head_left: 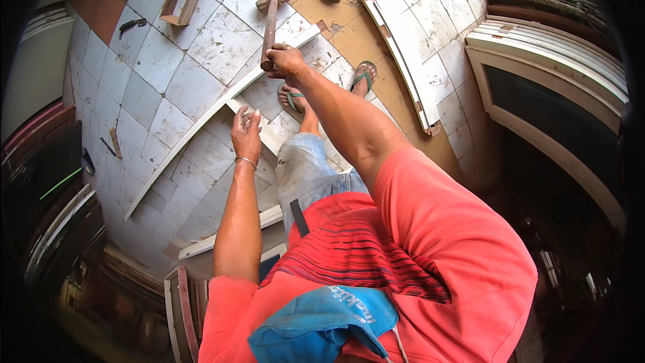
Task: The person removes a hinge from a white cabinet door and then uses a hammer to drive a nail into a wooden frame.
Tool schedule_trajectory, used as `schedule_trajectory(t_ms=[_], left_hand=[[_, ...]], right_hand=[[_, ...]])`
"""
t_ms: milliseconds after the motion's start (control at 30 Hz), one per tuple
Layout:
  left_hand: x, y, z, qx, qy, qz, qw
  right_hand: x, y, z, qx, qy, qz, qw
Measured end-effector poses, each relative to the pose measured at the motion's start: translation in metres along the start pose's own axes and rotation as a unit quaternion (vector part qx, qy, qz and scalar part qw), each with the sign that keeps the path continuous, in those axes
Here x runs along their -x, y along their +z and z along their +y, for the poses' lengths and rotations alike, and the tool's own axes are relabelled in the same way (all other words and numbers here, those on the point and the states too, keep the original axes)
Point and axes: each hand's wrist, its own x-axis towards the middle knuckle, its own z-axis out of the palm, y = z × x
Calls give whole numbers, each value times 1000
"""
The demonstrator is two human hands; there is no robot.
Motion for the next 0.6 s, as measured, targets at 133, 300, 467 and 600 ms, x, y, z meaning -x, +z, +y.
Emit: schedule_trajectory(t_ms=[133,300,467,600], left_hand=[[-19,54,34,49,21,7,999],[0,94,-4,-35,-16,-52,998],[25,103,-110,-337,-28,-34,940],[66,132,-151,-454,-60,4,889]], right_hand=[[3,-101,44,184,-27,-14,983],[16,-292,89,526,-21,55,849],[-2,-466,114,497,94,144,850],[-24,-533,72,564,133,189,793]])
